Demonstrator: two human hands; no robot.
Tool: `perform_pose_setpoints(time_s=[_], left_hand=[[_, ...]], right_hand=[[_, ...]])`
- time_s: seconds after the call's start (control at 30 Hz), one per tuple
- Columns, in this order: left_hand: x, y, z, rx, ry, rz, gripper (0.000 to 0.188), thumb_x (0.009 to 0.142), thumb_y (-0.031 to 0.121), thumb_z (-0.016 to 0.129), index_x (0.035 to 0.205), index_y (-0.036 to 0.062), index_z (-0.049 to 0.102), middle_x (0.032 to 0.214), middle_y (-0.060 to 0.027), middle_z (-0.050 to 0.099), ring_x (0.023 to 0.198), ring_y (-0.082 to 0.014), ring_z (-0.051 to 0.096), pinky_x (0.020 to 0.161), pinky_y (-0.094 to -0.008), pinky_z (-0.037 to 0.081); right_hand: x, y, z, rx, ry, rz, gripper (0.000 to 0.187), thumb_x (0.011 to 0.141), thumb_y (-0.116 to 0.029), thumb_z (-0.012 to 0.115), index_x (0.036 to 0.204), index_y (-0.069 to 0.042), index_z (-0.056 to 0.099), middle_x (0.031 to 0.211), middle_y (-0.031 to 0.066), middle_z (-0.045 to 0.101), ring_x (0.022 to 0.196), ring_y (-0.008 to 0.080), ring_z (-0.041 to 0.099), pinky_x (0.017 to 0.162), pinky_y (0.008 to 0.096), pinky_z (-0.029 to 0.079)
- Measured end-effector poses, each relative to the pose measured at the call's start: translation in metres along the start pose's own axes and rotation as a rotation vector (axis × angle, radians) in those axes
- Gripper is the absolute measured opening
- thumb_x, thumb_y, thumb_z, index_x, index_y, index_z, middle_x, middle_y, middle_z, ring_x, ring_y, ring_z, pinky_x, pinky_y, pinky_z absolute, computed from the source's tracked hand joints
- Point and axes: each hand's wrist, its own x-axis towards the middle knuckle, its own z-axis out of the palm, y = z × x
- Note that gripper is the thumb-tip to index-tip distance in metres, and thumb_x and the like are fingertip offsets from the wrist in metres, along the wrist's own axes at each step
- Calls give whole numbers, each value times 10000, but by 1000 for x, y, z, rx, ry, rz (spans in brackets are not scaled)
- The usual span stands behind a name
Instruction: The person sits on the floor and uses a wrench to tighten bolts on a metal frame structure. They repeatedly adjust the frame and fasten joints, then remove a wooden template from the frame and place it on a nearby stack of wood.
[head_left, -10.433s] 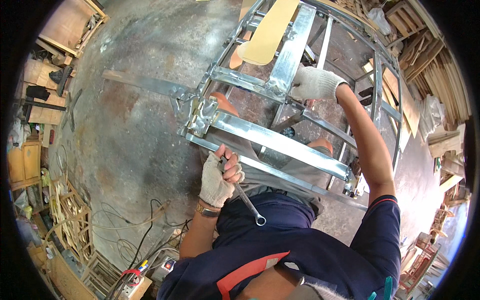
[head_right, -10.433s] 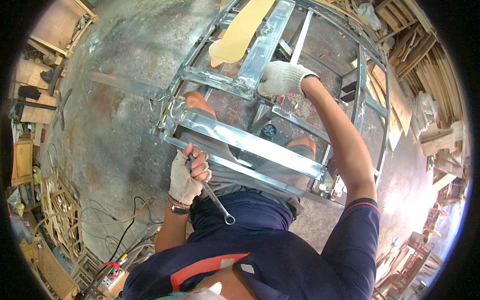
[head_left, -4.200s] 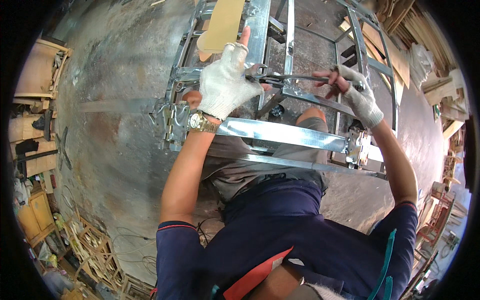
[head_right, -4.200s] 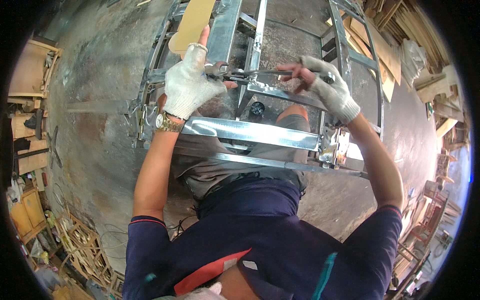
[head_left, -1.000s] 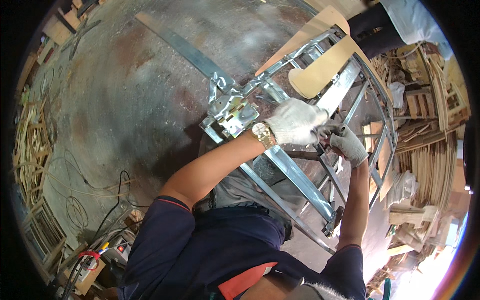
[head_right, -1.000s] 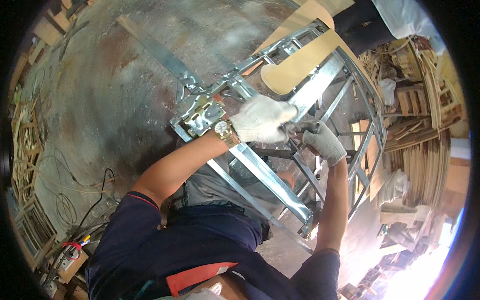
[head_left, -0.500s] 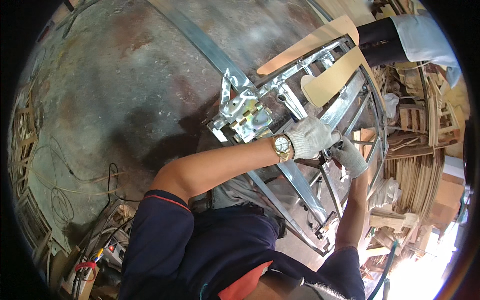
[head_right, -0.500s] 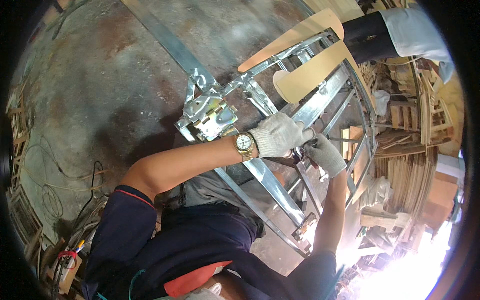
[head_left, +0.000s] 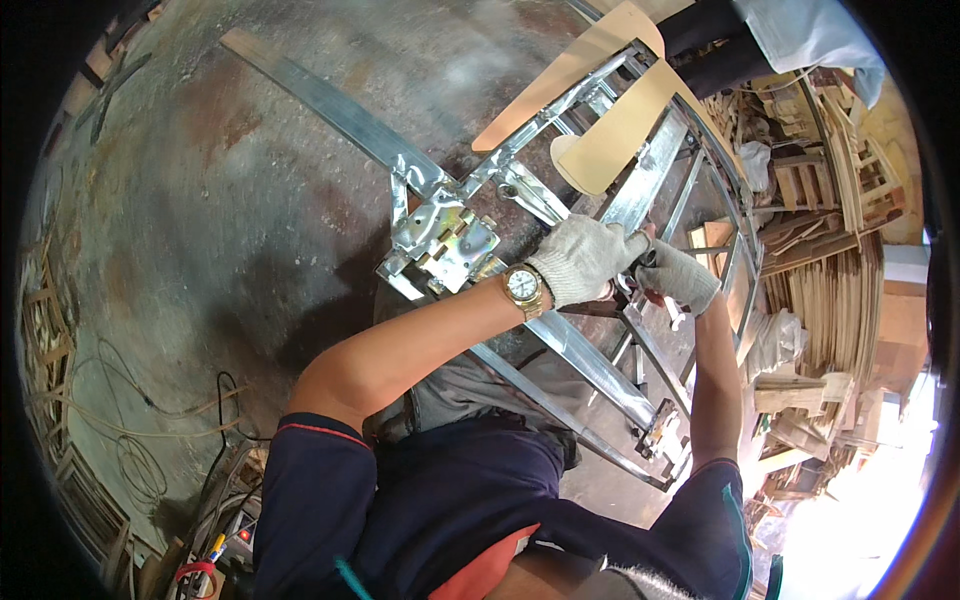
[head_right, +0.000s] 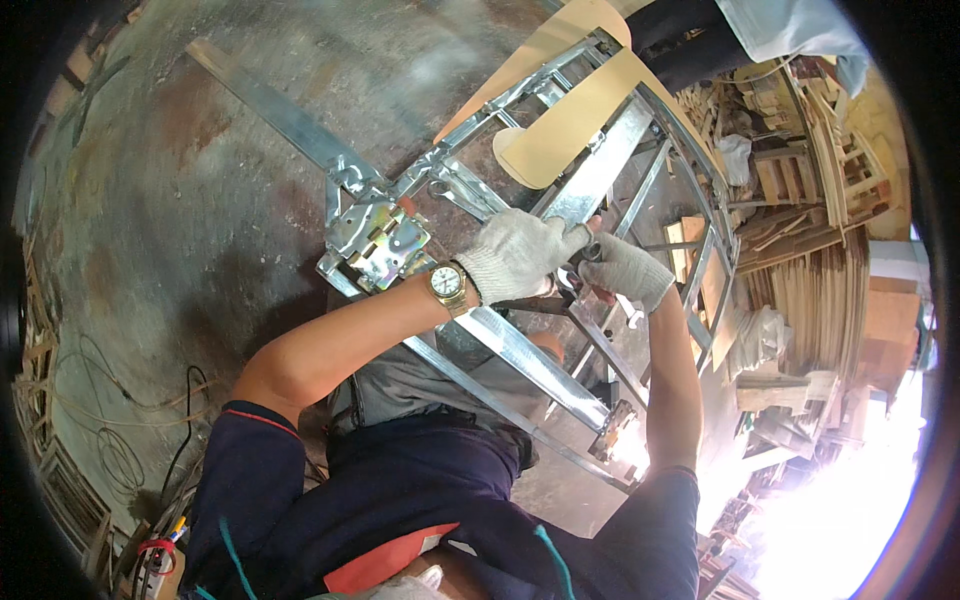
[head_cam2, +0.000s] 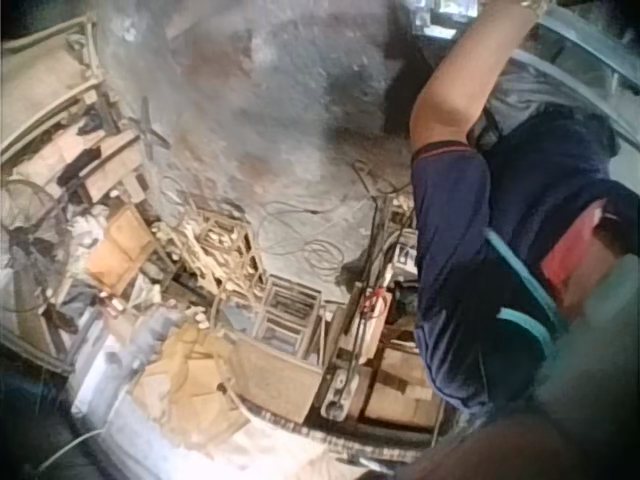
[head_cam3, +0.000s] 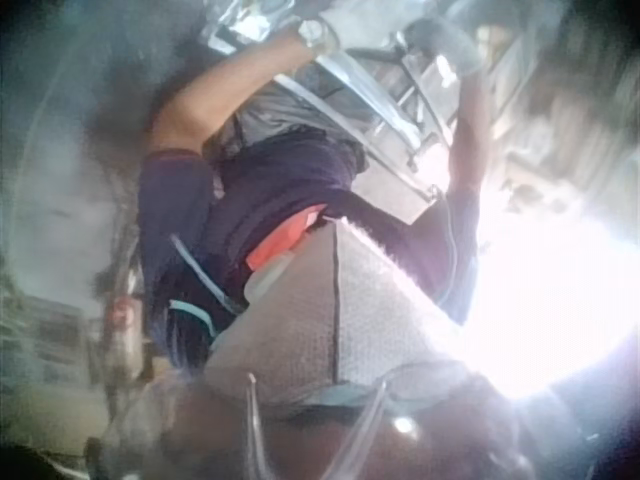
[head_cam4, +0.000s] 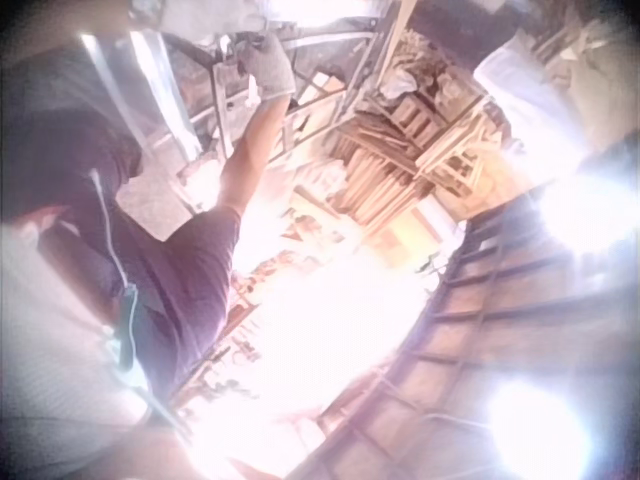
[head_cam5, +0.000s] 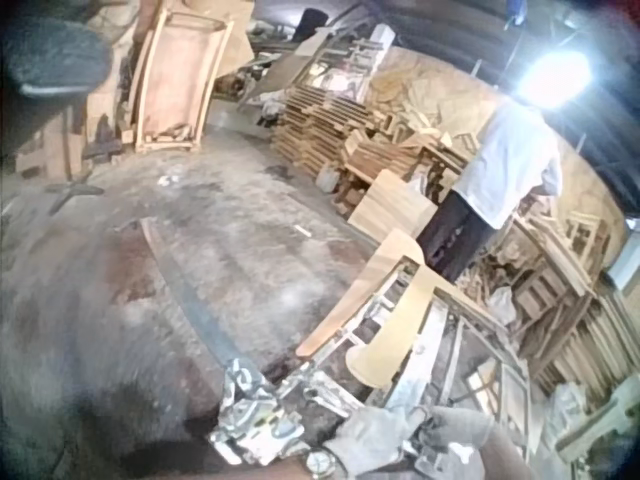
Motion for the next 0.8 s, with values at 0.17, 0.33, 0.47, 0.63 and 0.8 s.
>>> perform_pose_setpoints(time_s=[0.17, 0.33, 0.47, 0.63, 0.8], left_hand=[[-1, 0, -1, 56, -52, -35, 943, 815, 470, 828, 1613, 154, 438, 1065, -155, 726, 801, -303, 768, 648, -442, 618], [-1, 5, -10, 0, -70, -51, 1003, 813, 530, 820, 1646, 187, 380, 1134, -177, 725, 847, -351, 765, 699, -484, 621], [2, 6, -14, 42, -167, -82, 1061, 823, 567, 800, 1688, 221, 292, 1213, -200, 702, 866, -369, 761, 697, -495, 616], [2, 5, -8, 59, -141, -85, 1129, 792, 511, 849, 1704, 257, 234, 1225, -159, 704, 819, -349, 762, 674, -482, 612], [6, 8, -4, 114, -143, -92, 1123, 773, 505, 868, 1689, 245, 272, 1194, -139, 716, 817, -331, 767, 669, -473, 612]], right_hand=[[1, -15, 15, -269, 155, 87, 162, 930, -89, 598, 1048, 20, 619, 652, 46, 632, 512, 143, 643, 455, 282, 501], [-1, -1, 4, -190, 75, 16, 260, 932, -108, 601, 1156, 18, 641, 690, 52, 650, 515, 144, 642, 460, 297, 508], [-10, -23, 8, -260, 76, 3, 262, 943, -151, 610, 1133, 23, 655, 707, 54, 649, 519, 139, 634, 466, 302, 506], [-7, -20, 9, -318, 82, -40, 222, 956, -182, 628, 1023, 24, 675, 690, 42, 635, 515, 132, 628, 470, 290, 501], [1, 12, 2, -1, 35, -131, 238, 958, -205, 632, 1017, 23, 667, 705, 75, 667, 509, 151, 636, 472, 299, 498]])
